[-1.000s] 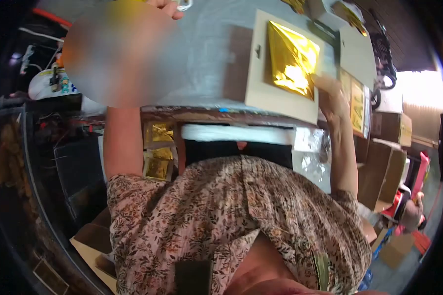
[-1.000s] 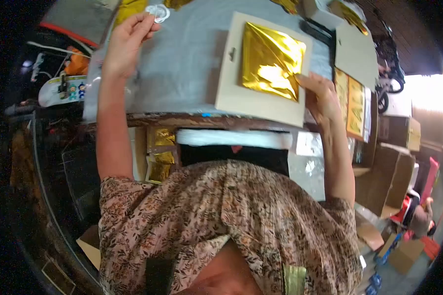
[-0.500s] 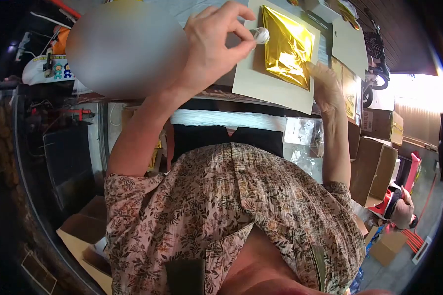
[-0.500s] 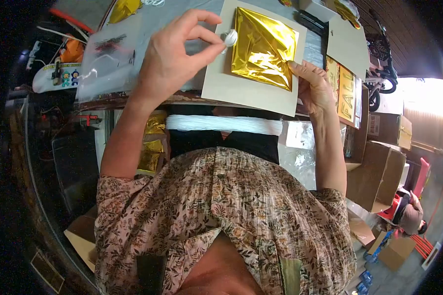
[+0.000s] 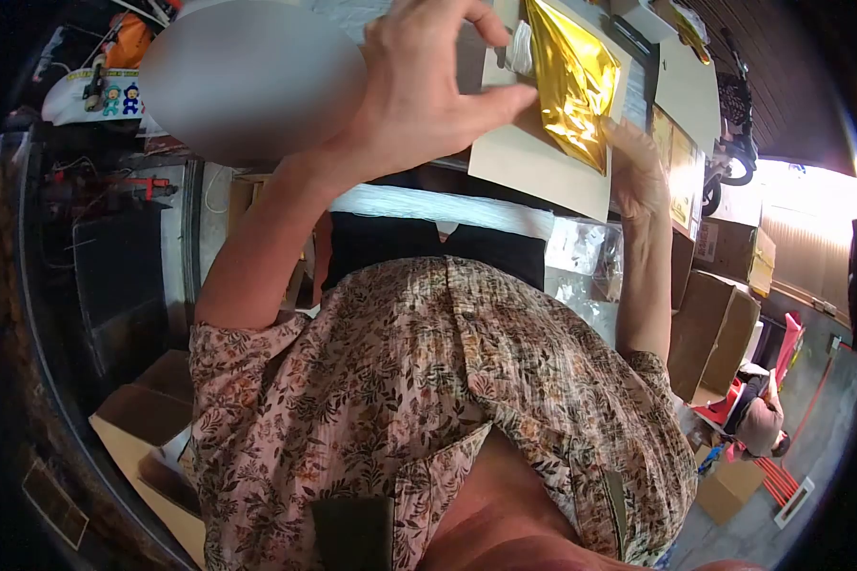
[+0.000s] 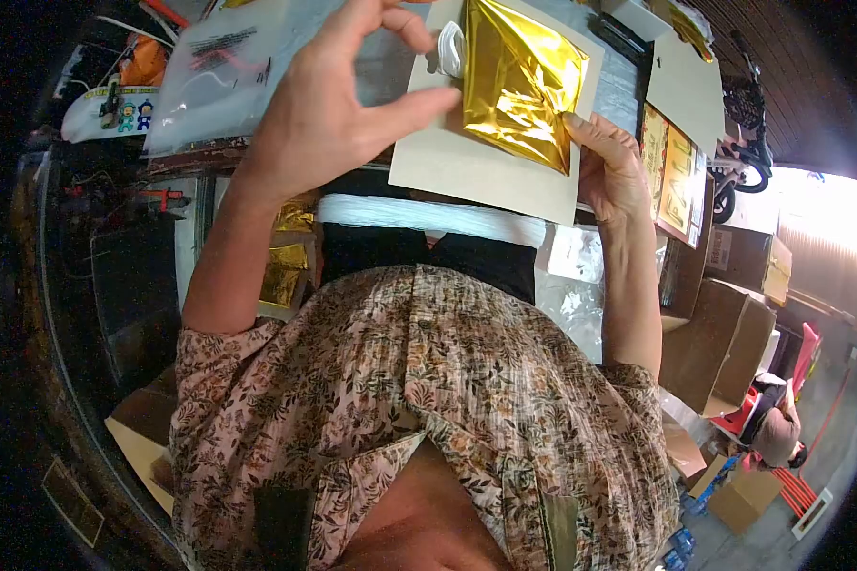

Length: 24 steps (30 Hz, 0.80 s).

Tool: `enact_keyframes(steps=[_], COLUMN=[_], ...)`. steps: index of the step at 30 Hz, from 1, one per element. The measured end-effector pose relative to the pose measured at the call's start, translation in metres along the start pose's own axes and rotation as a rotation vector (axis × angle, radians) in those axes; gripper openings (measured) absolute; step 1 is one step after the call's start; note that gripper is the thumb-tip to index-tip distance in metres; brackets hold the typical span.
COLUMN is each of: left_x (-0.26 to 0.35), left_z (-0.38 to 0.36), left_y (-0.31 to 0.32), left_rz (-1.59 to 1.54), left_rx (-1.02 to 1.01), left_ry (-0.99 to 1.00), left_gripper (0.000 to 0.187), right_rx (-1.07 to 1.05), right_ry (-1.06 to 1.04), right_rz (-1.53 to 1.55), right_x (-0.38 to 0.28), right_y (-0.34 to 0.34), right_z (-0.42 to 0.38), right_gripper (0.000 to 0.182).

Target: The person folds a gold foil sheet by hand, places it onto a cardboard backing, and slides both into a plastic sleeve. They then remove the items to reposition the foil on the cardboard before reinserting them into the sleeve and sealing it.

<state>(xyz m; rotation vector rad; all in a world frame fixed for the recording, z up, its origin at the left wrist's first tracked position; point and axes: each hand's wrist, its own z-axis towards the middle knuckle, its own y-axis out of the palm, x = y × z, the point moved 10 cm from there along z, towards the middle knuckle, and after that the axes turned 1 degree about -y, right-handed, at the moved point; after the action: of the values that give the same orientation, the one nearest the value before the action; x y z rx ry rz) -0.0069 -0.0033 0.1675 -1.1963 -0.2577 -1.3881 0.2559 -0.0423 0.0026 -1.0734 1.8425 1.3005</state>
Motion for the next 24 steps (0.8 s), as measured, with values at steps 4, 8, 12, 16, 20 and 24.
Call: enact_keyframes(steps=[4,8,12,16,20,24], left_x=[-0.005,0.0,-0.005,-0.008,-0.052,-0.086], left_z=[-0.005,-0.015,-0.006,-0.007,-0.017,-0.026], left_y=[-0.009,-0.006,0.007,-0.005,-0.001,0.033], left_rz=[0.051,0.036,0.273,0.028,-0.374,-0.659], left_rx=[0.076,0.289,0.095,0.156,0.12,0.015], left_ry=[-0.011,0.429,-0.014,-0.022,-0.32,-0.436], left_gripper=[0.032,0.013,0.012,0.015,0.034,0.049], right_rx=[-0.021,-0.053,-0.071,-0.034,-0.056,-0.01], right_ry=[-0.035,-0.062,-0.023,-0.041,-0.028,-0.05], right_rz=[-0.039,-0.079,-0.095,-0.111,-0.115,-0.126], right_x=[-0.003,-0.006,0.001,-0.002,-0.003,-0.004], right_y=[0.001,0.011,0.015,0.016,0.013,0.021], right_z=[0.0,-0.005,-0.005,-0.008,-0.009,-0.012], right_gripper=[0.021,0.02,0.019,0.018,0.016,0.014])
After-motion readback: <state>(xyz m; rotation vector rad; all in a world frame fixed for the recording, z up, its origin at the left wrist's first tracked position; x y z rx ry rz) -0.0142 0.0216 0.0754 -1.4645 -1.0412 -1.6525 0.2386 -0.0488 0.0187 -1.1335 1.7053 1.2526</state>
